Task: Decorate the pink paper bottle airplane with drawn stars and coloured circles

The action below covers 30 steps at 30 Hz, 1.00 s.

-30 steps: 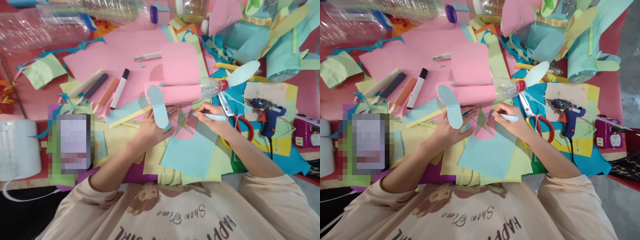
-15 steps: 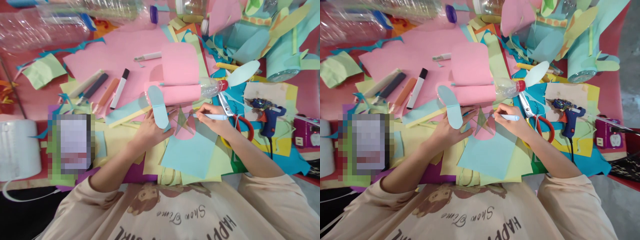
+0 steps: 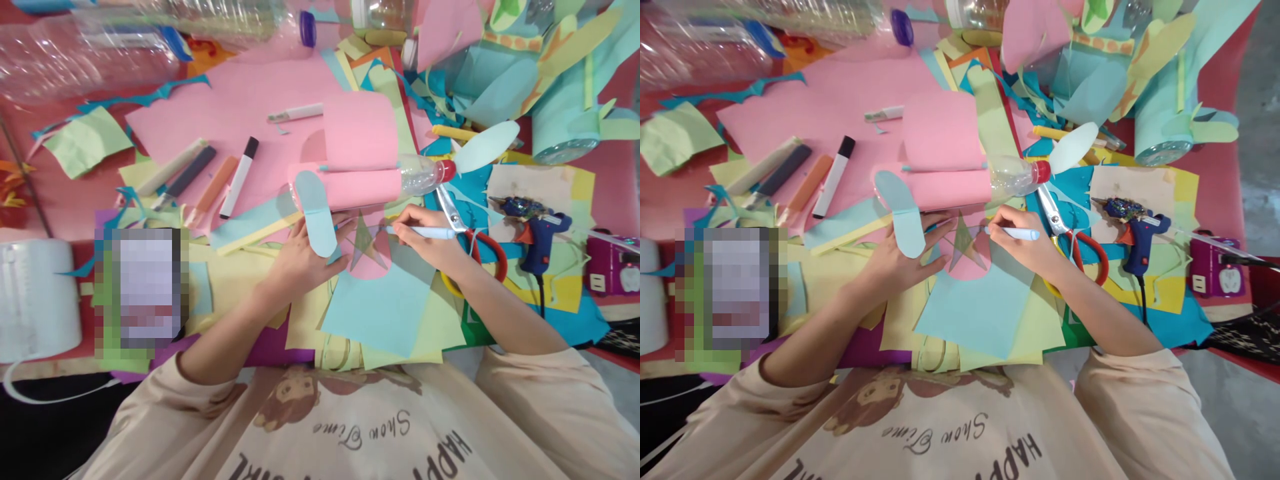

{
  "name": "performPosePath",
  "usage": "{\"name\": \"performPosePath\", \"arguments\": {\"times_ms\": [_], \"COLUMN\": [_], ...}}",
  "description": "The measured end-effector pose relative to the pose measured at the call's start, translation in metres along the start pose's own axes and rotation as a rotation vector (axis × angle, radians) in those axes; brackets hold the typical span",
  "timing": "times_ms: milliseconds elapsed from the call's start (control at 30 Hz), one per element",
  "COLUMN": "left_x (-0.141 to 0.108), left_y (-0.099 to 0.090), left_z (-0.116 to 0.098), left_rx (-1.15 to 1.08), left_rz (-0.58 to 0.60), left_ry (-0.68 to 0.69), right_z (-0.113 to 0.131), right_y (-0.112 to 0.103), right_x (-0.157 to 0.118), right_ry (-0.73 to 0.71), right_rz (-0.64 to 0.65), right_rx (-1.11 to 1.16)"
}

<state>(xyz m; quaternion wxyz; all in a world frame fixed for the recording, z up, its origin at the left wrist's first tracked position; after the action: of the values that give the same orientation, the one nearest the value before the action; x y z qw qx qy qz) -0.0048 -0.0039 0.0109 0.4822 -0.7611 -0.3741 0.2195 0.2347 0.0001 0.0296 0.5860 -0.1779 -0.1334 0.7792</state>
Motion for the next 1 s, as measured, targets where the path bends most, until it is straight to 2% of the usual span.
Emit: {"name": "performPosePath", "arguments": {"times_ms": [600,1000], "left_x": [0.0001,-0.0001], "left_y": [-0.0007,0.0014], "left_z": [-0.0011,0.0003], "left_rx": [-0.004,0.001], "left_rz": [0.017,0.000], "left_ry": [-0.019,-0.004], "right_z": [-0.0031,0.0018], "right_y": [0.0008,0.0014], "right_x": [-0.0001,-0.0008], "right_ry": [0.039,0.006], "right_rz": [-0.044,-0.012], "right_rx": [0.067,-0.007]}}
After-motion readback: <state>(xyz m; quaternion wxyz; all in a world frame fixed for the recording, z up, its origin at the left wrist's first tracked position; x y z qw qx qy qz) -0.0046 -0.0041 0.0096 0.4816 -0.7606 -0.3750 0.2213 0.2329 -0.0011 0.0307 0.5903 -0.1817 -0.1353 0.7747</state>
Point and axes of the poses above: each hand's wrist, its own x-axis towards the middle knuckle, its own y-axis out of the palm, z = x × y, the point moved 1 cm from there along x, towards the middle knuckle
